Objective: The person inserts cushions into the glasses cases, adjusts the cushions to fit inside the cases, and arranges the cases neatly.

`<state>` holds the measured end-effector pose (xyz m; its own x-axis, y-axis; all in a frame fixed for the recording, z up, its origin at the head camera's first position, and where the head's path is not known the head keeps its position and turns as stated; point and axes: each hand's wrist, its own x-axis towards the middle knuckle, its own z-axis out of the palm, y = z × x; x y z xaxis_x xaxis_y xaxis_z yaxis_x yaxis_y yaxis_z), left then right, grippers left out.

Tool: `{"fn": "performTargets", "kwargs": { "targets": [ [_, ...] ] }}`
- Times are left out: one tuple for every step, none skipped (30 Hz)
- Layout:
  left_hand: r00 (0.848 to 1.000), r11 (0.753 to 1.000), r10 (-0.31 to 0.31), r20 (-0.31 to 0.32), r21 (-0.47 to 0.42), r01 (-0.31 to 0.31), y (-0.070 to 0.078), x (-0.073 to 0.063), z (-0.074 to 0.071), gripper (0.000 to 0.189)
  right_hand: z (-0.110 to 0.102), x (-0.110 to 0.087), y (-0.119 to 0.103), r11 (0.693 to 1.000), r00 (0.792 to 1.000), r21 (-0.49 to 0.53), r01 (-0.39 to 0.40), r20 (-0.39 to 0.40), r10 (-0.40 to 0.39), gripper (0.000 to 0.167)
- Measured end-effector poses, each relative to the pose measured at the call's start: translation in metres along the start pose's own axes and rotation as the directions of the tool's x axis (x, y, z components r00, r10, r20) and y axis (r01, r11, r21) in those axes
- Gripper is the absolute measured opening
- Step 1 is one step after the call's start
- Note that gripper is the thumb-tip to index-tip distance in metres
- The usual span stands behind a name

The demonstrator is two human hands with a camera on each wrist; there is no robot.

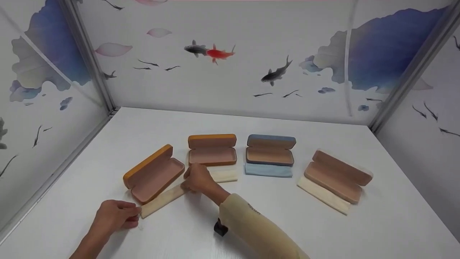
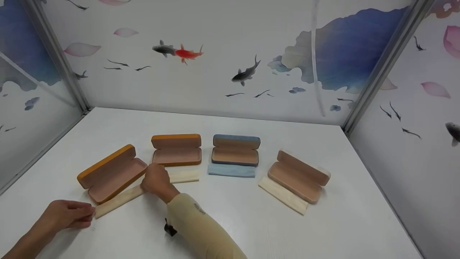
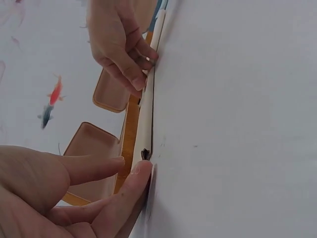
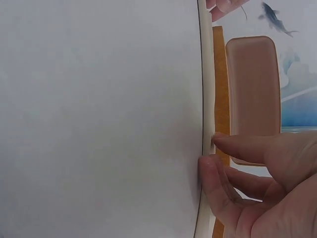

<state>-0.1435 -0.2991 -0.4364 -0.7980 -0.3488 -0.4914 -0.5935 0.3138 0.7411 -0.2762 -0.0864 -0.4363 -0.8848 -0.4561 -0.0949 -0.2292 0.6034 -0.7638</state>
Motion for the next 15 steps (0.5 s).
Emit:
{"fn": "performTargets", "kwargs": {
  "targets": [
    [1.000,1.000,0.005,0.000,0.013,-0.005,0.0006,0.0004,0.0016,0.042,0.0004,0.0004,0.0002,1.000,1.000,-0.002,0.001,0.002,-0.001,0.017],
    [1.000,1.000,0.009,0.000,0.025,-0.009,0.0012,0.0008,0.0030,0.041,0.0005,0.0004,0.0004,1.000,1.000,-0.002,0.003,0.000,-0.003,0.017],
    [1.000,0.999,0.011,-0.002,0.036,-0.011,0.0016,0.0012,0.0043,0.039,0.0006,0.0004,0.0006,1.000,1.000,-0.002,0.004,0.003,-0.004,0.015],
    [1.000,0.999,0.013,-0.003,0.046,-0.013,0.0020,0.0015,0.0056,0.038,0.0005,0.0006,0.0008,1.000,1.000,-0.002,0.009,0.004,-0.009,0.013],
    [1.000,0.998,0.017,-0.004,0.058,-0.017,0.0024,0.0018,0.0067,0.037,0.0005,0.0008,0.0011,1.000,1.000,-0.003,0.014,0.003,-0.014,0.011],
    [1.000,0.997,0.031,-0.003,0.068,-0.031,0.0025,0.0016,0.0076,0.035,0.0007,0.0011,0.0017,1.000,1.000,-0.008,0.024,0.004,-0.024,0.009],
    [0.999,0.996,0.040,-0.005,0.075,-0.039,0.0025,0.0013,0.0083,0.034,0.0009,0.0013,0.0022,0.999,0.999,-0.017,0.034,0.004,-0.034,0.009],
    [0.999,0.995,0.050,-0.005,0.082,-0.049,0.0022,0.0011,0.0090,0.032,0.0010,0.0016,0.0028,0.999,0.999,-0.024,0.044,0.002,-0.044,0.010],
    [0.998,0.995,0.058,-0.008,0.085,-0.057,0.0018,0.0008,0.0096,0.030,0.0012,0.0019,0.0032,0.998,0.999,-0.033,0.052,0.003,-0.052,0.013],
    [0.998,0.994,0.065,-0.010,0.088,-0.063,0.0015,0.0002,0.0100,0.028,0.0013,0.0022,0.0035,0.997,0.998,-0.040,0.059,0.004,-0.059,0.015],
    [0.997,0.993,0.072,-0.011,0.092,-0.071,0.0011,-0.0002,0.0102,0.027,0.0014,0.0024,0.0038,0.997,0.998,-0.047,0.062,0.009,-0.062,0.017],
    [0.997,0.992,0.080,-0.012,0.094,-0.079,0.0008,-0.0007,0.0104,0.026,0.0012,0.0025,0.0038,0.996,0.998,-0.055,0.066,0.014,-0.065,0.018],
    [0.997,0.993,0.075,-0.013,0.095,-0.073,0.0008,-0.0009,0.0106,0.026,0.0010,0.0027,0.0037,0.996,0.998,-0.057,0.062,0.020,-0.061,0.018],
    [0.998,0.993,0.068,-0.013,0.097,-0.066,0.0010,-0.0011,0.0107,0.027,0.0008,0.0029,0.0036,0.997,0.998,-0.058,0.059,0.027,-0.057,0.018],
    [0.998,0.993,0.062,-0.014,0.098,-0.061,0.0012,-0.0014,0.0108,0.028,0.0003,0.0028,0.0034,0.996,0.998,-0.063,0.057,0.034,-0.055,0.019]
  ]
}}
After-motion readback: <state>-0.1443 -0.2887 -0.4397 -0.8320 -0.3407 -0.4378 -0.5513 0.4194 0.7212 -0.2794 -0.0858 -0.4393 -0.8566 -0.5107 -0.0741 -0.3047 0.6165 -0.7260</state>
